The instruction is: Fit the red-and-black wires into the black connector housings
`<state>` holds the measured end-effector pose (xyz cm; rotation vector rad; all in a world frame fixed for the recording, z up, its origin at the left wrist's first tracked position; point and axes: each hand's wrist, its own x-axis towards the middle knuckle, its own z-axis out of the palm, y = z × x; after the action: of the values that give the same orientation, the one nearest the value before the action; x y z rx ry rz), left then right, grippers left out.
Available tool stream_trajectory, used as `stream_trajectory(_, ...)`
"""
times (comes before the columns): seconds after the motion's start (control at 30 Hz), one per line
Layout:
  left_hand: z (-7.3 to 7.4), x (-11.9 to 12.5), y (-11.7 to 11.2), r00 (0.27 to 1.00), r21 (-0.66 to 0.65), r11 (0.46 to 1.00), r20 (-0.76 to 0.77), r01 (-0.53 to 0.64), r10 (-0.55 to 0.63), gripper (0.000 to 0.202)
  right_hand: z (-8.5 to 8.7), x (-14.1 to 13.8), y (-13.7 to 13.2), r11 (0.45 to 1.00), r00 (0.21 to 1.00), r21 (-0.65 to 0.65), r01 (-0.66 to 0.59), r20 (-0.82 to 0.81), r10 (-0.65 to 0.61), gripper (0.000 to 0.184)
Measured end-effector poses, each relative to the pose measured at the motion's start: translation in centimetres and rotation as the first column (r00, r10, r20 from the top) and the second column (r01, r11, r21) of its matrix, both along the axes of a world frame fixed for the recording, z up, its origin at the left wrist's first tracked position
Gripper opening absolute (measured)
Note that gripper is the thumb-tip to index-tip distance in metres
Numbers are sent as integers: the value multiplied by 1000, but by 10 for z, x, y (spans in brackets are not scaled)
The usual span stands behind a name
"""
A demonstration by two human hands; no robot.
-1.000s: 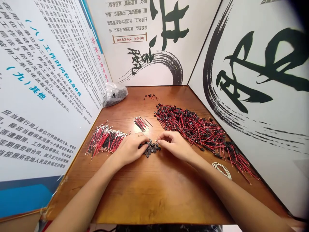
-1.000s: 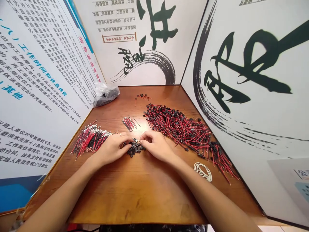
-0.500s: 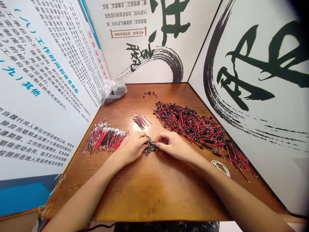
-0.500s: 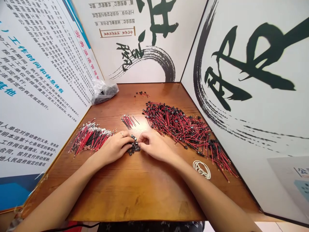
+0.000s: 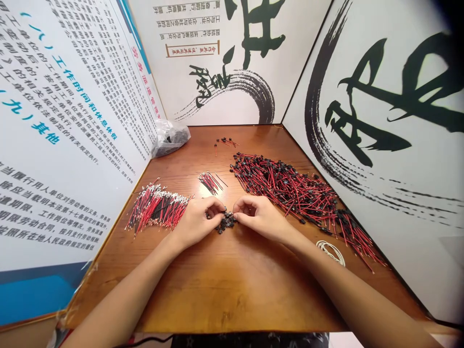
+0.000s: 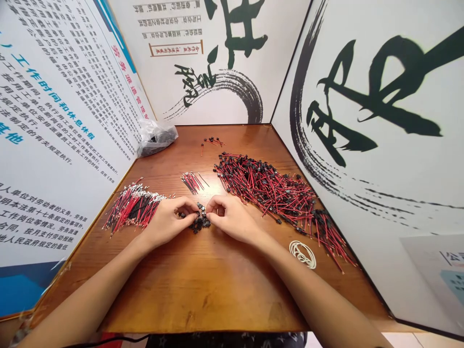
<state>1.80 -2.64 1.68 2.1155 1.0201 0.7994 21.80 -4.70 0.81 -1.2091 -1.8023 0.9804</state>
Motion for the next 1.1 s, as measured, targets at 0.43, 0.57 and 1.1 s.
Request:
stream_trajectory(0.43, 6, 3, -4, 999, 54, 998, 35, 32, -33, 11, -1, -3, -2, 998, 997, 60, -7, -75, 12, 7)
stream_trajectory(0.57, 7, 3, -4, 998, 76, 996, 44, 41, -44, 10, -2, -3, -2, 998, 996, 68, -14, -82, 20, 6)
stream_trajectory(1.1, 2, 0, -4, 994, 56, 998, 103, 31, -37, 11, -3, -2, -3, 998, 997, 49, 37, -75, -33, 6)
